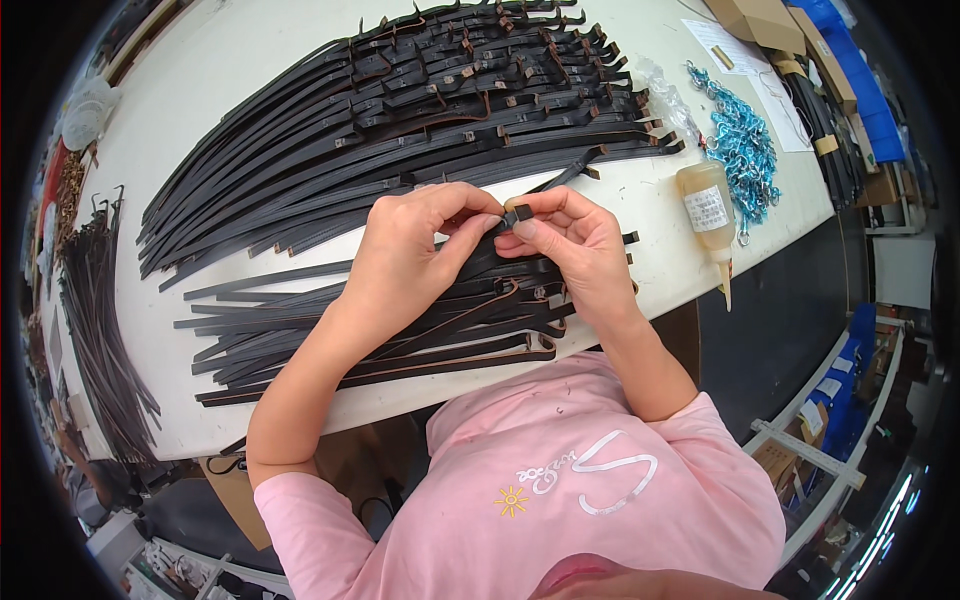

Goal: The person applies glue from a bottle to the ends of black strap-like objects and inserts small metal pieces into the glued ends. They repeat this process for multiple straps, handling them one at a time on a white table.

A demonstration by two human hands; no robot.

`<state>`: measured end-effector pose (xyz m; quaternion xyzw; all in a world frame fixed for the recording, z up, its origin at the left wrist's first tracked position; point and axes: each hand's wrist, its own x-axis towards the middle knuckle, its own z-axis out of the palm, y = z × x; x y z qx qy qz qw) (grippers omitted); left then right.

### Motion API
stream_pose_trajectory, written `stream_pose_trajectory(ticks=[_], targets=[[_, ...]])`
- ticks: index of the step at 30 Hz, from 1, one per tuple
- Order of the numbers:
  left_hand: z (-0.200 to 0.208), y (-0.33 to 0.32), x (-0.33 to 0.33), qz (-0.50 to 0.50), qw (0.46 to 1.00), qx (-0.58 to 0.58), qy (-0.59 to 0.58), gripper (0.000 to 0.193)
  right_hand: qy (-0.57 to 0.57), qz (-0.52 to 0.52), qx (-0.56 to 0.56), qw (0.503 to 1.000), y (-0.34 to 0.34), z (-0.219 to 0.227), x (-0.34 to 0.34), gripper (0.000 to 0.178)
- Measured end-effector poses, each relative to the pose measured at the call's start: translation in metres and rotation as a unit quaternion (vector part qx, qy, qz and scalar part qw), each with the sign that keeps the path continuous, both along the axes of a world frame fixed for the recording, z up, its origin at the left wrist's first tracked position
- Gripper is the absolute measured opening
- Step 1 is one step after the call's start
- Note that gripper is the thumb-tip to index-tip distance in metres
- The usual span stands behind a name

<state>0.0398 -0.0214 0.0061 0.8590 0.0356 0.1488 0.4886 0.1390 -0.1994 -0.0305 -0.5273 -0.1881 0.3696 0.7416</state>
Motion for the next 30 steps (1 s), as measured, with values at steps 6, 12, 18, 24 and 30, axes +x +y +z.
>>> stream_pose_trajectory(ticks=[6,12,18,24,30], targets=[[-0.005,-0.002,0.001,-0.002,0.999,0.037,-0.036,0.011,-0.002,-0.002,0.008,1.0,0.0,0.0,0.0,0.02],[-0.008,-0.001,0.003,-0.022,0.979,0.171,-0.107,0.018,0.001,-0.012,0.016,1.0,0.0,0.0,-0.001,0.018],[-0.017,-0.006,0.003,-0.021,0.952,0.257,-0.167,0.022,-0.001,-0.026,0.012,1.0,0.0,-0.002,-0.002,0.015],[-0.016,-0.007,0.006,-0.03,0.945,0.259,-0.198,0.024,0.008,-0.021,0.01,1.0,-0.002,-0.002,-0.001,0.016],[-0.021,-0.002,0.005,-0.001,0.95,0.236,-0.202,0.022,0.012,-0.021,0.012,1.0,-0.001,-0.001,-0.003,0.018]])
